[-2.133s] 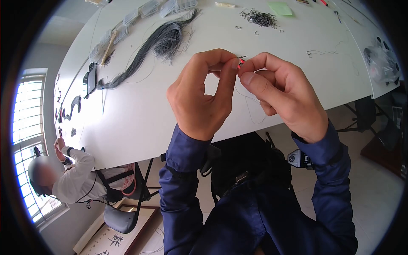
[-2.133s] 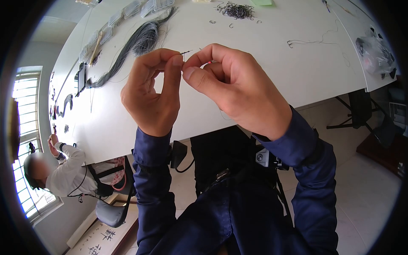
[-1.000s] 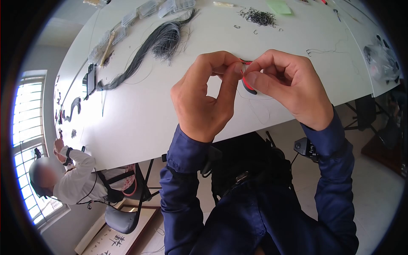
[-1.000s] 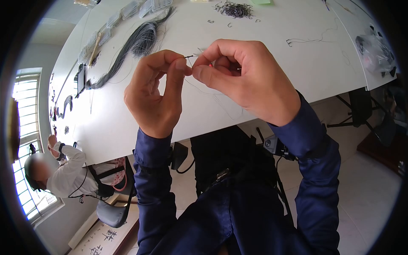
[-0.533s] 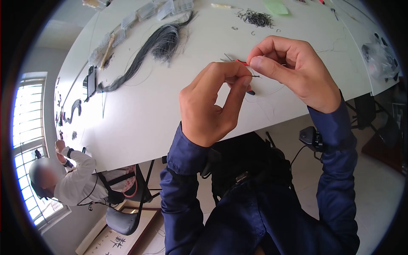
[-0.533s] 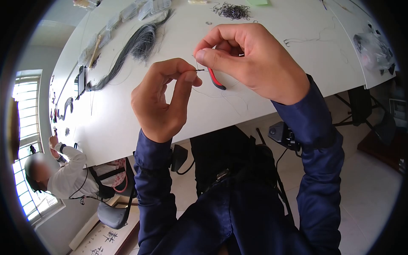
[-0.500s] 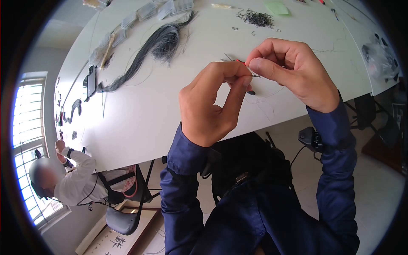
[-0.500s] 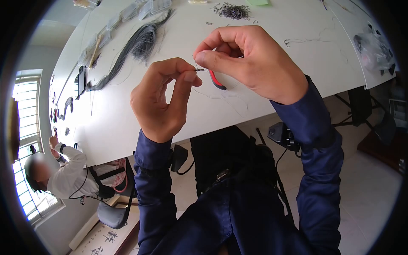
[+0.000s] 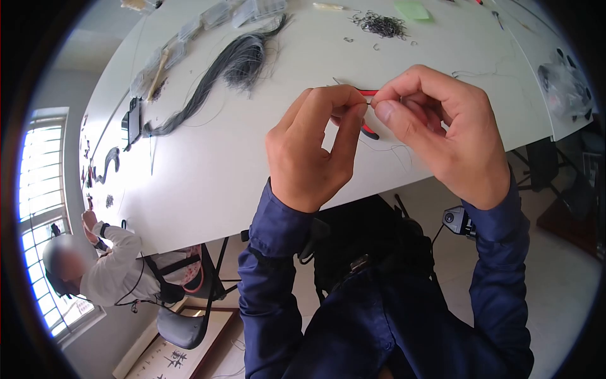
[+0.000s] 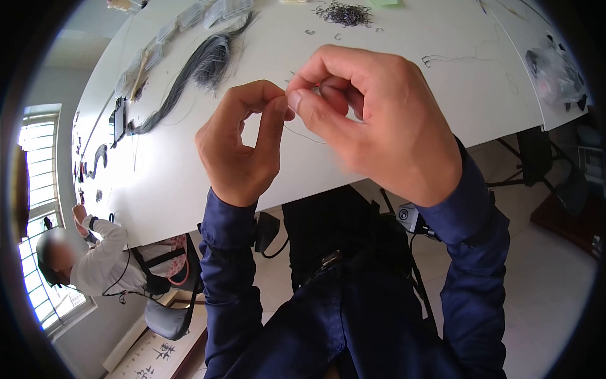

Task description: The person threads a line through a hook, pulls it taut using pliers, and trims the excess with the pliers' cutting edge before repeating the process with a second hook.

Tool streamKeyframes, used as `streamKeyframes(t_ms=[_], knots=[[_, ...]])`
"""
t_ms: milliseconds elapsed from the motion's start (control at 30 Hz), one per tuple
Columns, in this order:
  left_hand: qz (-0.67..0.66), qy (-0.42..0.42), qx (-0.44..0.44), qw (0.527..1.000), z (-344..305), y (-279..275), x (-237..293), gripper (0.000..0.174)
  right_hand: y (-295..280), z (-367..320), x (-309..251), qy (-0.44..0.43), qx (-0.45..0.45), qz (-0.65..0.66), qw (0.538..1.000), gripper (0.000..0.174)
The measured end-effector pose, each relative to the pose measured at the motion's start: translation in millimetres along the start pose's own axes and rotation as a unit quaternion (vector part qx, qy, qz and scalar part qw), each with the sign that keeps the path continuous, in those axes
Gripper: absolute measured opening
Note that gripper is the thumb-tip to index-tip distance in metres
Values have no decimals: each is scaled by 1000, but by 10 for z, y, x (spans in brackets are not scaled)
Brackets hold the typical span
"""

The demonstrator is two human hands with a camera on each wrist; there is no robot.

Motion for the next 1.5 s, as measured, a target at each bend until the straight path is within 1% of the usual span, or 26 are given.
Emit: streamKeyframes(t_ms=[33, 133, 167, 267, 367, 467, 500, 567, 667, 800, 867, 933, 967, 1067, 1267, 1367, 1467, 1500], knots=[[-9, -4, -8, 1000, -6, 14, 5, 13, -25, 55, -2, -3, -17, 4, 1000, 11], [-43, -24, -19, 999, -19, 37, 7, 12, -26, 173, 187, 4, -22, 73, 997, 14], [-56, -32, -20, 998, -22, 36, 4, 12, -19, 212, 243, -26, -3, 100, 995, 15], [-74, -47, -50, 995, -22, 42, 14, 8, 119, 243, 406, 17, -39, 184, 982, 18], [-64, -42, -40, 996, -12, 18, 9, 7, 195, 191, 433, 89, -64, 208, 972, 19], [-69, -41, 16, 997, 0, -56, -49, 13, 291, 107, 472, 67, -56, 208, 974, 17], [-62, -45, 20, 997, -3, -65, -65, 13, 266, 77, 435, 59, -36, 177, 982, 14], [-48, -53, 27, 997, -7, -83, -96, 13, 243, 15, 312, 57, -29, 140, 988, 13], [-25, -27, 27, 999, -2, -69, -82, 13, 139, -20, 108, 35, -18, 69, 997, 11], [-4, -20, -34, 999, -16, 11, -1, 8, -4, 76, -12, -21, 0, 3, 1000, 9], [-12, -28, -50, 998, -17, 43, 24, 8, -6, 150, 70, 0, -36, 49, 998, 11], [-33, -22, -29, 999, -17, 36, 23, 12, 38, 227, 165, 6, -73, 106, 992, 13], [-43, -19, -19, 999, -20, 30, 17, 14, 37, 265, 185, -30, -52, 113, 992, 15], [-49, -4, -14, 999, -31, 27, 12, 15, 121, 303, 290, -20, -94, 172, 980, 17], [-82, -18, 2, 996, -31, -10, -8, 14, 204, 290, 395, 58, -147, 248, 956, 21], [-70, -39, 9, 997, -22, -30, -36, 14, 250, 250, 427, 75, -134, 251, 956, 20], [-81, -31, 35, 996, -12, -64, -78, 14, 293, 160, 446, 83, -116, 230, 963, 19], [-60, -41, 25, 997, -12, -57, -81, 12, 300, 151, 427, 64, -86, 234, 966, 16]])
Point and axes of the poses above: each hand's wrist, its own z-axis towards the middle knuckle, its own y-axis out of the palm, x = y × z, the point moved 9 cm from there along z, towards the middle knuckle, and after that the axes turned 3 degrees about -y, right-handed, at the moved point
